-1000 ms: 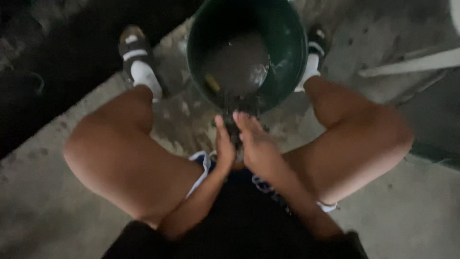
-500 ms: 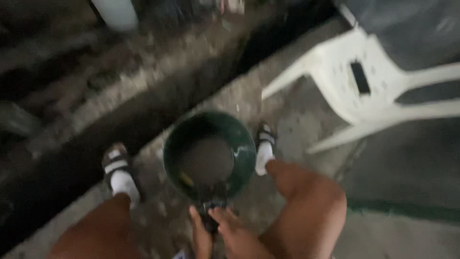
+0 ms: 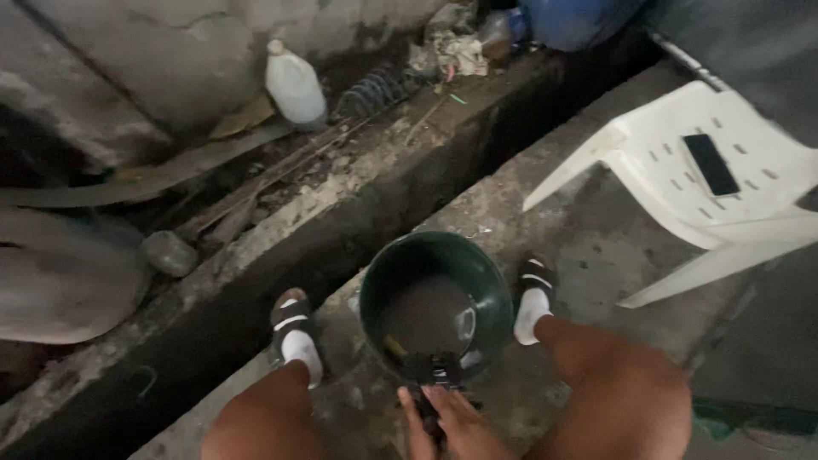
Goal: The person sits on the floor and scrubs a small metal object with a sponge inside a green bucket of water. They repeatedly dip the object and sponge into the water, scrubbing different sides and rinsing the sponge throughout the clip.
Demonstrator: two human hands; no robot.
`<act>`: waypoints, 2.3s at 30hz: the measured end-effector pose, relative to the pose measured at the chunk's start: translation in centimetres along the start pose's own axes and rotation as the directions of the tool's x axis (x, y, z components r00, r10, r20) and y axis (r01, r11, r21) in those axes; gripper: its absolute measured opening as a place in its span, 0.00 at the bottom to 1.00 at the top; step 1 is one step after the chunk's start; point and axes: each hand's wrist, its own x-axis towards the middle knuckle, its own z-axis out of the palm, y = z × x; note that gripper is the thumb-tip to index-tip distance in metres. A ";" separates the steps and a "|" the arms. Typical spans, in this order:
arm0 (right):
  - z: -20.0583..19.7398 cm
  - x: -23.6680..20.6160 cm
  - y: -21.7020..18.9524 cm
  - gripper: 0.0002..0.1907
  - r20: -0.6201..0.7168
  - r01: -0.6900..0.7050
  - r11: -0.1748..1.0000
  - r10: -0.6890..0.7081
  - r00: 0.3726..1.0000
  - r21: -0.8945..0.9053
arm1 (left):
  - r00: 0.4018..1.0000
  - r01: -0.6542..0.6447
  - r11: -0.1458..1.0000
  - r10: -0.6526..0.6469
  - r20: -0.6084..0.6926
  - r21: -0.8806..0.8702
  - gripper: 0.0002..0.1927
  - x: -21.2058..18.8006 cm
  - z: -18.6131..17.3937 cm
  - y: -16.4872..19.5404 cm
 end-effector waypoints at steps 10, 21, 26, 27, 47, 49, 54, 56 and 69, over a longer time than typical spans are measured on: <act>1.6 0.3 0.6 0.28 -0.157 0.103 0.974 -0.136 0.978 -0.202 | 1.000 0.009 1.000 -0.009 0.001 0.010 0.44 0.1 1.0 -0.2; -0.8 0.4 -1.1 0.31 0.030 0.054 0.993 -0.051 0.998 -0.103 | 1.000 0.015 1.000 -0.015 0.011 0.023 0.44 0.3 0.3 -0.4; -2.4 0.5 -5.5 0.37 -0.133 0.101 0.983 -0.122 0.984 -0.152 | 0.999 0.049 0.999 -0.048 0.010 -0.023 0.45 -0.6 -1.0 -1.2; -2.8 0.2 -6.2 0.39 -0.076 -0.003 0.993 -0.006 0.997 -0.121 | 0.999 0.006 1.000 -0.005 -0.033 0.023 0.44 -0.8 -1.3 -1.3; -4.2 0.3 -8.3 0.35 -0.051 0.001 0.994 -0.007 0.999 -0.110 | 0.992 0.028 0.983 -0.004 -0.125 0.184 0.41 -2.9 -1.7 -1.4; -4.2 0.2 -8.4 0.36 -0.068 0.052 0.997 -0.056 0.996 -0.060 | 0.991 0.025 0.979 0.003 -0.132 0.203 0.41 -2.9 -1.7 -1.4; -4.5 0.3 -8.8 0.34 -0.013 -0.048 0.991 0.046 0.999 -0.124 | 0.991 -0.007 0.977 0.036 -0.131 0.215 0.42 -2.2 -2.4 -1.8; -4.8 0.4 -9.0 0.35 -0.071 -0.014 0.996 0.008 0.997 -0.091 | 0.988 0.018 0.982 0.011 -0.154 0.186 0.42 -1.9 -2.7 -2.0; -4.6 0.6 -9.1 0.28 -0.146 -0.013 0.996 0.000 0.989 -0.086 | 0.987 -0.055 0.980 0.084 -0.141 0.194 0.43 -1.7 -3.0 -2.4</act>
